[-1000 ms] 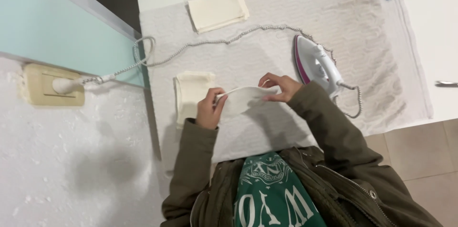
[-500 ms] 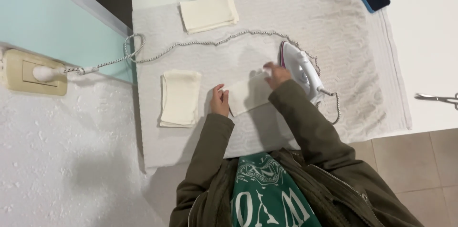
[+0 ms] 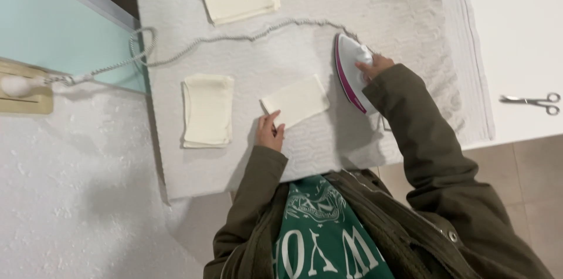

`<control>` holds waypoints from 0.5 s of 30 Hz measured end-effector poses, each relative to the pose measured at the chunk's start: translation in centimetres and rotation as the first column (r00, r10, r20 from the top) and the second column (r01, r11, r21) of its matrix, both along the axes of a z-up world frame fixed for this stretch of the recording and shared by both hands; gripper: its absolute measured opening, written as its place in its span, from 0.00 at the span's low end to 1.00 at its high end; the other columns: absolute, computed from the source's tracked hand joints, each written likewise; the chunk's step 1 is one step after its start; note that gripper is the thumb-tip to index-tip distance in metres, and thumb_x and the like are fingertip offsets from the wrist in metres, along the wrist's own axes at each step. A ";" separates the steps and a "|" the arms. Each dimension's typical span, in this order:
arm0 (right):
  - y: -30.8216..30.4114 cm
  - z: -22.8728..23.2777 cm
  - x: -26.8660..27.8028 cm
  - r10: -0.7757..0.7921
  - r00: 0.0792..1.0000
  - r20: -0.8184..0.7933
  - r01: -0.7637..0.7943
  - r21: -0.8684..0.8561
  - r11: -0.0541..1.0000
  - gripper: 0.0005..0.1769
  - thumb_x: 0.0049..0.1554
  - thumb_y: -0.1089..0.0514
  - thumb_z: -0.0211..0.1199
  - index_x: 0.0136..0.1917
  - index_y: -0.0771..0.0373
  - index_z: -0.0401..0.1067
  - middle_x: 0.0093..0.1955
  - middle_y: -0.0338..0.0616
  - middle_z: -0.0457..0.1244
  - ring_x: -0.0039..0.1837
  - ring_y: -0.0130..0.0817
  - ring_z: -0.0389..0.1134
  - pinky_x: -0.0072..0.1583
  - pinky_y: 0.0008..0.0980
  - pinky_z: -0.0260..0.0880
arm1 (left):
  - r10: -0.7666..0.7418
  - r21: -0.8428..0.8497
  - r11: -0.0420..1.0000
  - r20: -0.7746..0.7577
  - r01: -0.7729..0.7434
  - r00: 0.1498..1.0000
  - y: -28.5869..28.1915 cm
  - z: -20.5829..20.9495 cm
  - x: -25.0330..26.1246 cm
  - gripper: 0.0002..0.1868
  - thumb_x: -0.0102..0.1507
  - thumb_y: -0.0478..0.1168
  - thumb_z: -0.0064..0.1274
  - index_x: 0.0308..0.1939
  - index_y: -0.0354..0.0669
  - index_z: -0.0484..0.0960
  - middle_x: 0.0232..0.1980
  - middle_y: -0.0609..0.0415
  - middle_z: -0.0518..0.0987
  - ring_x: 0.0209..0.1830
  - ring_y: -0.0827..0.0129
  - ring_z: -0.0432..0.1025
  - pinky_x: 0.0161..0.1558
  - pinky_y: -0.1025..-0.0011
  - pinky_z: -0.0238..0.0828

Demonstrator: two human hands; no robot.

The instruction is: Ironing small rectangular pieces of white fabric on a table.

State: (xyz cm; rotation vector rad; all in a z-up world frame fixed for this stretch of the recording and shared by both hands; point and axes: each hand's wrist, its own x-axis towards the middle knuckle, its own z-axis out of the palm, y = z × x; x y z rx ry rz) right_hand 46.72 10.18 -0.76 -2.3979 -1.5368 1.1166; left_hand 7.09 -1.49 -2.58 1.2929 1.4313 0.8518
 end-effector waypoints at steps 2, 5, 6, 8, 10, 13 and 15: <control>-1.4 2.5 -2.8 0.017 0.979 0.203 -0.048 0.147 0.988 0.34 0.62 0.34 0.65 0.62 0.67 0.73 0.51 0.64 0.69 0.52 0.56 0.72 0.54 0.52 0.74 | -0.005 0.161 0.987 -0.112 0.023 0.994 0.1 0.2 0.0 0.25 0.63 0.31 0.61 0.65 0.47 0.78 0.57 0.49 0.72 0.34 0.66 0.69 0.38 0.68 0.74; -4.2 6.4 -8.2 0.082 0.995 0.049 -0.081 -0.024 0.996 0.35 0.62 0.35 0.58 0.62 0.71 0.67 0.47 0.65 0.70 0.44 0.53 0.76 0.47 0.50 0.78 | 0.043 0.189 0.982 -0.117 -0.020 0.992 -0.6 -0.7 0.2 0.27 0.60 0.31 0.63 0.63 0.47 0.79 0.58 0.49 0.73 0.33 0.66 0.69 0.36 0.68 0.73; -4.9 4.0 -8.8 0.092 0.995 0.049 -0.091 -0.027 0.995 0.35 0.62 0.35 0.58 0.62 0.71 0.67 0.47 0.65 0.70 0.44 0.53 0.76 0.47 0.50 0.78 | 0.053 0.187 0.982 -0.117 -0.030 0.992 -0.3 -0.4 0.2 0.27 0.60 0.31 0.63 0.63 0.47 0.79 0.58 0.49 0.73 0.33 0.66 0.69 0.36 0.68 0.73; -5.9 -0.7 -10.1 0.198 0.976 0.089 -0.203 0.050 0.978 0.35 0.61 0.34 0.60 0.59 0.72 0.67 0.45 0.68 0.70 0.43 0.55 0.75 0.47 0.51 0.77 | 0.097 0.262 0.964 -0.181 -0.047 0.979 0.6 0.4 0.0 0.27 0.60 0.31 0.64 0.64 0.46 0.79 0.61 0.48 0.72 0.34 0.65 0.70 0.38 0.68 0.74; -5.1 1.2 -12.2 0.226 0.971 0.081 -0.230 0.049 0.972 0.35 0.61 0.35 0.59 0.59 0.72 0.66 0.46 0.68 0.69 0.44 0.56 0.75 0.47 0.51 0.77 | 0.096 0.244 0.969 -0.192 -0.047 0.977 0.6 0.3 -0.3 0.27 0.60 0.29 0.62 0.64 0.46 0.79 0.63 0.48 0.72 0.35 0.65 0.72 0.39 0.68 0.75; -4.3 3.6 -13.7 0.204 0.978 0.049 -0.205 0.010 0.979 0.35 0.62 0.35 0.58 0.60 0.72 0.65 0.47 0.69 0.69 0.45 0.58 0.75 0.47 0.51 0.78 | 0.073 0.166 0.985 -0.177 -0.043 0.981 0.4 0.5 -0.4 0.30 0.59 0.28 0.61 0.66 0.46 0.76 0.66 0.48 0.70 0.36 0.65 0.76 0.38 0.68 0.77; -4.9 2.9 -13.4 0.155 0.988 0.022 -0.155 -0.025 0.988 0.35 0.62 0.36 0.57 0.61 0.72 0.64 0.48 0.69 0.68 0.46 0.59 0.75 0.48 0.51 0.78 | 0.057 0.110 0.993 -0.155 -0.040 0.986 0.1 -0.2 -0.5 0.31 0.59 0.28 0.60 0.67 0.46 0.74 0.67 0.48 0.70 0.37 0.64 0.77 0.38 0.69 0.78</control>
